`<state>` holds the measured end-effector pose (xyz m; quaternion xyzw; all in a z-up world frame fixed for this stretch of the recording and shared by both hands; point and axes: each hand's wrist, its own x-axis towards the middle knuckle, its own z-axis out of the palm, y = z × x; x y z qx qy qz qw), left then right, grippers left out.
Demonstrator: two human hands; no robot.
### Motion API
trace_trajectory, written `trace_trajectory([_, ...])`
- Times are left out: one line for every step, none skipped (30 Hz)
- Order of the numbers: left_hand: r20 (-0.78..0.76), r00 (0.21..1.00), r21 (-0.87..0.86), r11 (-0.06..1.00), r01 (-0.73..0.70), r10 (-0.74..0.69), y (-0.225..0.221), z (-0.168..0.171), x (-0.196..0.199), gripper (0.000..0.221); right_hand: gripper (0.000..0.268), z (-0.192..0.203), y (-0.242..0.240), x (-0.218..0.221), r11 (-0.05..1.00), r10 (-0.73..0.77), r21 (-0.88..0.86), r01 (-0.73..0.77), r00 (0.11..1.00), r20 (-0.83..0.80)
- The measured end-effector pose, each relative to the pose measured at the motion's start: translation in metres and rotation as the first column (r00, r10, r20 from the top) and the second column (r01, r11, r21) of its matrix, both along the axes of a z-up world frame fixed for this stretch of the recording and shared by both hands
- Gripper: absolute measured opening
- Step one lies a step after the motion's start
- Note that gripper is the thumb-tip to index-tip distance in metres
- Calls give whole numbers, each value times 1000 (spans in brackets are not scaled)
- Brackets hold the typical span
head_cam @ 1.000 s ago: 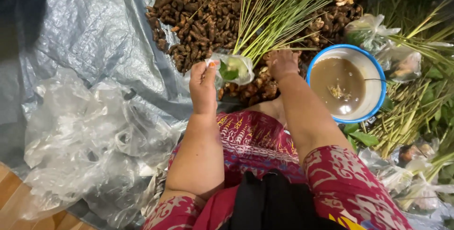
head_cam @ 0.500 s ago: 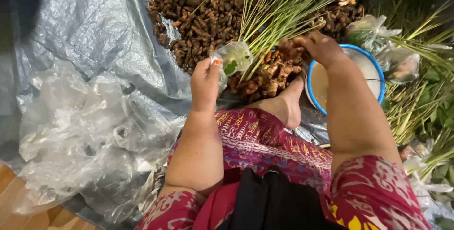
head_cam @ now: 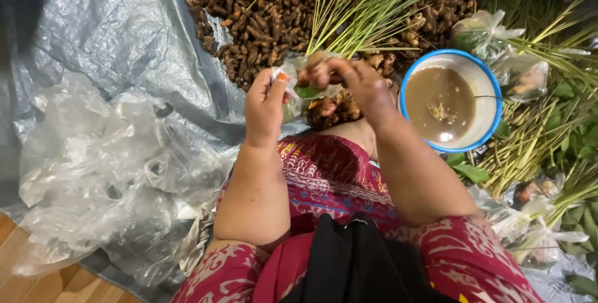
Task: Sorting and bagging lemongrass, ginger roots, and green leaves into plastic bags
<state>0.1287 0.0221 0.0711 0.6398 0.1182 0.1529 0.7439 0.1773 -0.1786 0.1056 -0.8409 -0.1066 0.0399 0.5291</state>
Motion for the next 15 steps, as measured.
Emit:
trace_trajectory([81,996,-3,1000,27,-27,2,-1,0,15,32,-5,11,-1,984,-6,-173,32,989,151])
trace_trajectory([155,987,-7,998,55,-53,2,-2,-2,17,36,-10,21,-3,938,17,-336,86,956,292])
trace_trajectory([147,988,-8,999,54,-52,1,4,-3,17,36,-21,25,0,938,18,-337,82,959,284])
trace_trajectory([191,974,-12,992,123,-118,0,9,-4,17,37,-32,30,2,893,164,-449,-26,948,273])
trace_trajectory([235,955,-13,981,191,-183,-1,15,-5,18,42,-43,34,4,823,307,-553,-128,920,245])
trace_trajectory([236,955,-14,982,188,-180,6,14,-5,18,42,-35,38,8,823,310,-553,-130,919,245])
trace_trajectory([206,965,98,985,143,-161,13,13,-5,16,43,-27,41,12,781,365,-575,-244,925,103])
trace_trajectory([173,975,208,973,101,-138,22,12,-8,15,44,-20,46,13,733,411,-577,-360,910,-46])
trace_trajectory([168,976,207,973,100,-136,29,8,-10,15,44,-38,40,15,732,413,-576,-365,909,-51])
trace_trajectory([194,981,260,964,-49,-2,38,6,-8,11,42,-53,34,22,682,423,-668,-299,906,27])
trace_trajectory([228,965,307,931,-197,129,45,4,-5,8,41,-69,28,29,626,439,-748,-221,893,103])
trace_trajectory([230,964,306,931,-200,131,45,8,-7,8,41,-73,23,31,626,440,-748,-220,892,106])
trace_trajectory([198,969,218,957,-192,149,45,11,-8,10,25,-78,17,33,883,286,-451,-128,910,301])
trace_trajectory([156,974,128,975,-184,163,45,14,-12,13,20,-84,10,32,996,68,-74,-41,908,413])
trace_trajectory([150,975,127,975,-184,165,44,21,-18,13,20,-87,-7,38,996,70,-75,-43,911,407])
